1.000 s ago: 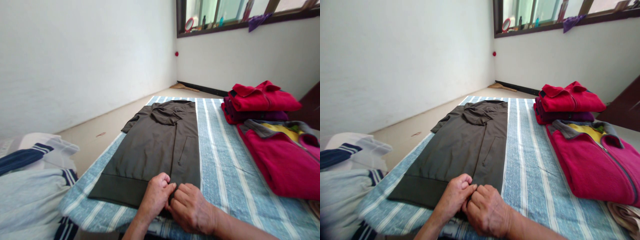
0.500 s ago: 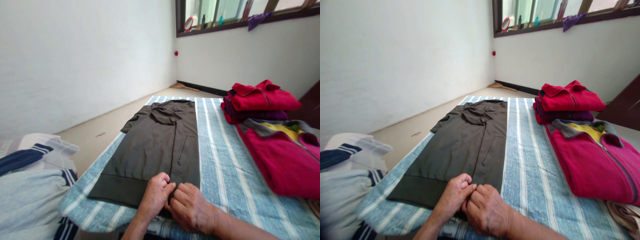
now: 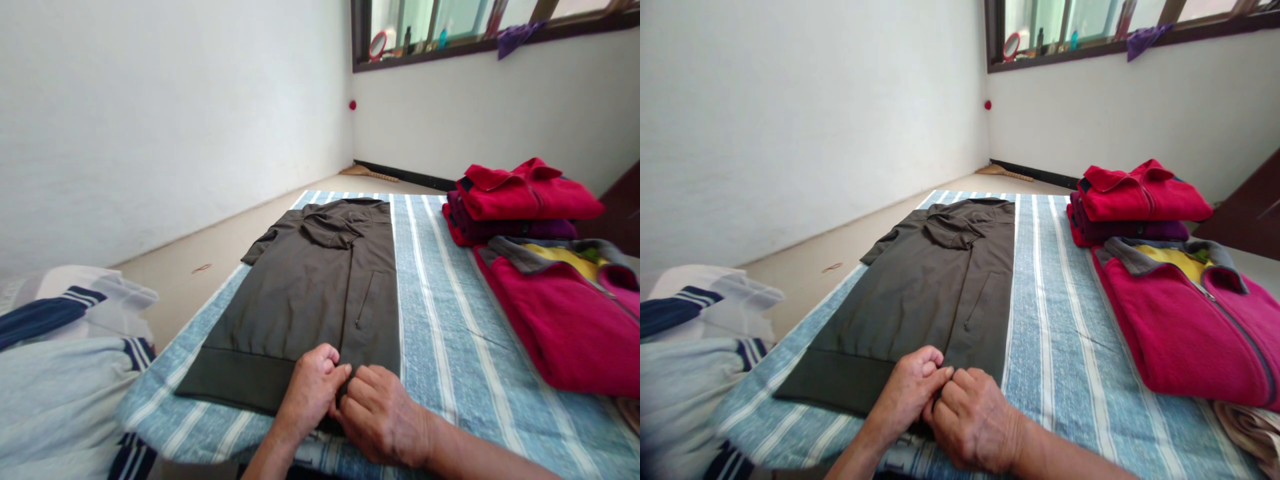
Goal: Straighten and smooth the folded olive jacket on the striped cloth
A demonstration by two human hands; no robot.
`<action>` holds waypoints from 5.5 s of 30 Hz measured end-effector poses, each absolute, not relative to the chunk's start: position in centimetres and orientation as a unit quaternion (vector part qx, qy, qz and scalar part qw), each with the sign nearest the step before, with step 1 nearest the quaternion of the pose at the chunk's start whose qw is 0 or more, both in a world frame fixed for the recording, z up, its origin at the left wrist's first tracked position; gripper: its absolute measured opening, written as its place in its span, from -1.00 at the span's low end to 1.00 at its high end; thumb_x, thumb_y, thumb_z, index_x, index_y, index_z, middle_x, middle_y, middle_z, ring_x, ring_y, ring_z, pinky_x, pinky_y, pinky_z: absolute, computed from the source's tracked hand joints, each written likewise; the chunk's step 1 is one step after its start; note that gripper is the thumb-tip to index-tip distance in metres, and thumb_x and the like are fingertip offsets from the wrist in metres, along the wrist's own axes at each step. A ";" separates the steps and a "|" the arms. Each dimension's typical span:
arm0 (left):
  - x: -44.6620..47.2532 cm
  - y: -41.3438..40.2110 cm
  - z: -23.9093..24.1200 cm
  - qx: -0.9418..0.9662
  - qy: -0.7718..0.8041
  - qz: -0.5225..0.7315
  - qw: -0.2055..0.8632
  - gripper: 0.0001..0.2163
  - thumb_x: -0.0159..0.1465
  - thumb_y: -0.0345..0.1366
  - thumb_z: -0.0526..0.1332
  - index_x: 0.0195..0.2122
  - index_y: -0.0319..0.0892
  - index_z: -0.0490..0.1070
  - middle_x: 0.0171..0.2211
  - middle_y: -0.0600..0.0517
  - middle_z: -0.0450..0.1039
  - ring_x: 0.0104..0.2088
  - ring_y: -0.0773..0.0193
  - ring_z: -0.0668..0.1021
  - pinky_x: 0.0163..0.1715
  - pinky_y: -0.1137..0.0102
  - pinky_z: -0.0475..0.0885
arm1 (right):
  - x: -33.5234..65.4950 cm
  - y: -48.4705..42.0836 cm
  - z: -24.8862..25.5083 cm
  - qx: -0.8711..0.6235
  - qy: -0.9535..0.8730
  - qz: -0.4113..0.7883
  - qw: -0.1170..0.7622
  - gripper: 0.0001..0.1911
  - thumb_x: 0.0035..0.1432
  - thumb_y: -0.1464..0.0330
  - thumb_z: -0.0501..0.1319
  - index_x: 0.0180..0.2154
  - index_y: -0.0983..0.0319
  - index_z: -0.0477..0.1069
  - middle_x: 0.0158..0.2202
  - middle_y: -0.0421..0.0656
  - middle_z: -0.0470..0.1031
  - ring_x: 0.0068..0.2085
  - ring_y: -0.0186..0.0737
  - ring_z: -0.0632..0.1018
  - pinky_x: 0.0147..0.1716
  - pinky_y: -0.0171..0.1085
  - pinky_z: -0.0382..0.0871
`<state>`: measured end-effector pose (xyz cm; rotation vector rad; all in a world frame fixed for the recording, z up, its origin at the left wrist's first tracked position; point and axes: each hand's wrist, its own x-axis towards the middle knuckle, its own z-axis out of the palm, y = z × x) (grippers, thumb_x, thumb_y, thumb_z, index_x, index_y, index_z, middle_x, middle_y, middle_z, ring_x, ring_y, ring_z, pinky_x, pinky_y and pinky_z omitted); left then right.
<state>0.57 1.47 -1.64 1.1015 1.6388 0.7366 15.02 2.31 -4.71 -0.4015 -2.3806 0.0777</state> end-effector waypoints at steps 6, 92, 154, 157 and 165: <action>0.6 1.5 -1.5 0.458 0.674 0.305 0.493 -0.70 -0.01 -0.05 0.22 -0.53 -0.12 0.15 -0.76 0.27 0.13 -0.77 0.43 0.27 -0.77 0.51 0.04 | 15.1 2.2 -4.5 -0.157 -0.920 0.029 0.358 -0.80 0.18 0.45 0.04 -0.50 0.23 0.25 -0.52 -0.19 0.29 -0.47 -0.27 0.24 -0.51 -0.22 -0.03; -0.1 0.2 -1.0 0.478 0.699 0.239 0.476 -0.80 0.10 -0.15 0.08 -0.52 -0.18 0.26 -0.73 0.17 0.29 -0.82 0.46 0.28 -0.84 0.57 0.03 | 16.0 3.7 -5.0 -0.204 -0.908 0.060 0.362 -0.77 0.21 0.45 0.08 -0.52 0.25 0.25 -0.54 -0.19 0.28 -0.46 -0.29 0.20 -0.48 -0.23 0.00; -0.1 2.3 -0.9 0.504 0.727 0.295 0.362 -0.82 0.04 -0.16 0.16 -0.42 -0.16 0.33 -0.63 0.12 0.36 -0.63 0.34 0.39 -0.63 0.49 0.24 | 15.3 3.8 -5.3 -0.184 -0.903 0.027 0.388 -0.82 0.16 0.44 0.07 -0.50 0.22 0.22 -0.52 -0.20 0.29 -0.47 -0.28 0.25 -0.52 -0.22 0.03; -0.1 2.4 -1.3 0.488 0.724 0.299 0.386 -0.79 0.03 -0.13 0.16 -0.40 -0.17 0.32 -0.65 0.15 0.33 -0.68 0.37 0.36 -0.66 0.49 0.22 | 15.3 3.8 -5.2 -0.183 -0.905 0.030 0.383 -0.82 0.17 0.43 0.07 -0.50 0.23 0.22 -0.52 -0.20 0.29 -0.47 -0.28 0.25 -0.52 -0.22 0.02; 0.2 2.5 -1.4 0.452 0.697 0.338 0.442 -0.75 -0.06 -0.14 0.20 -0.42 -0.18 0.28 -0.67 0.18 0.28 -0.69 0.41 0.31 -0.70 0.49 0.21 | 15.3 3.8 -5.2 -0.182 -0.905 0.034 0.382 -0.83 0.16 0.44 0.06 -0.49 0.23 0.24 -0.52 -0.19 0.31 -0.46 -0.27 0.27 -0.51 -0.22 0.05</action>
